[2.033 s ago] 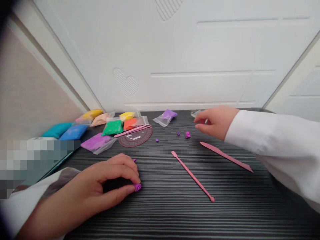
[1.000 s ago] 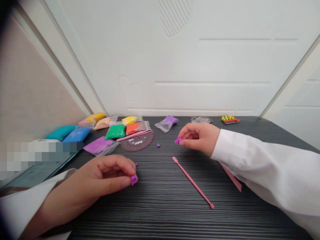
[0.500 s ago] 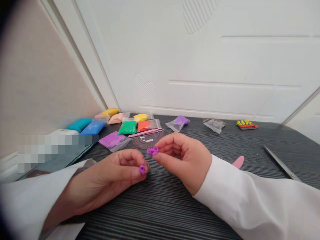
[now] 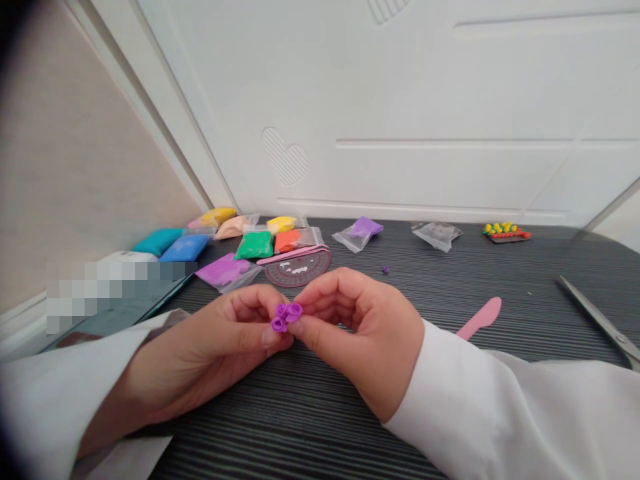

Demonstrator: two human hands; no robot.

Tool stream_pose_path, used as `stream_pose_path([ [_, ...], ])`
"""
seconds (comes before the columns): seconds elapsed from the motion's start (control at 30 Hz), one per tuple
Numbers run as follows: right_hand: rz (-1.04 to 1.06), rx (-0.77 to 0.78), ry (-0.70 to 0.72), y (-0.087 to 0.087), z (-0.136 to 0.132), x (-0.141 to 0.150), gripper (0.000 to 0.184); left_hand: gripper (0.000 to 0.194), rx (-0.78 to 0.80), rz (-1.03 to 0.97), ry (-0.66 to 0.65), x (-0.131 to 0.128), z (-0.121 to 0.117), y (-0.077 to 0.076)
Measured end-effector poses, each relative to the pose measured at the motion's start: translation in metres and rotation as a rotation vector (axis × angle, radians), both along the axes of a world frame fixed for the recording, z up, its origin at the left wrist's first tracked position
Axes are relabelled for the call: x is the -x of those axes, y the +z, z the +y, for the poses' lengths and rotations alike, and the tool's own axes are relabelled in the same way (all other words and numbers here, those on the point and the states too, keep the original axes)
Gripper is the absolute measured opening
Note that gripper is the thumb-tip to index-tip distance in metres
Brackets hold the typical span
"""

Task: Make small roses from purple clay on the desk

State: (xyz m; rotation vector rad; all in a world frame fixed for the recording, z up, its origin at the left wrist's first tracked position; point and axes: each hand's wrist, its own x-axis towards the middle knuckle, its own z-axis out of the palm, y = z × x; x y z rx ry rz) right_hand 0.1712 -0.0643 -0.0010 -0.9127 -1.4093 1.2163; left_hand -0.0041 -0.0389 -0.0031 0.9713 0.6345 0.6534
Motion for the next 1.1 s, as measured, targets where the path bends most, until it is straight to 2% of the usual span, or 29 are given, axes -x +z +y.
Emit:
stream_pose_path([
  [0.17, 0.099, 0.061, 0.009, -0.001, 0.001, 0.004, 0.023, 0.008, -0.013, -0.009, 0.006, 0.000, 0.000, 0.000],
  [0.37, 0.072, 0.002, 0.002, -0.004, -0.001, 0.004, 0.025, 0.008, -0.026, -0.035, 0.010, 0.000, -0.001, 0.000],
  [0.5, -0.016, -0.059, -0.027, -0.004, -0.003, 0.003, 0.022, 0.007, -0.035, 0.002, 0.046, -0.001, -0.002, 0.000],
  [0.67, -0.206, -0.188, -0.078, -0.002, -0.004, 0.003, 0.008, 0.008, -0.066, 0.053, 0.105, -0.002, -0.003, 0.001],
  [0.9, -0.451, -0.378, -0.167, 0.001, -0.007, -0.002, 0.008, 0.007, -0.192, 0.134, 0.105, 0.002, -0.003, 0.001],
  [1.1, -0.526, -0.455, -0.185, 0.003, -0.006, -0.005, 0.008, 0.007, -0.278, 0.185, 0.096, 0.005, -0.002, -0.001],
])
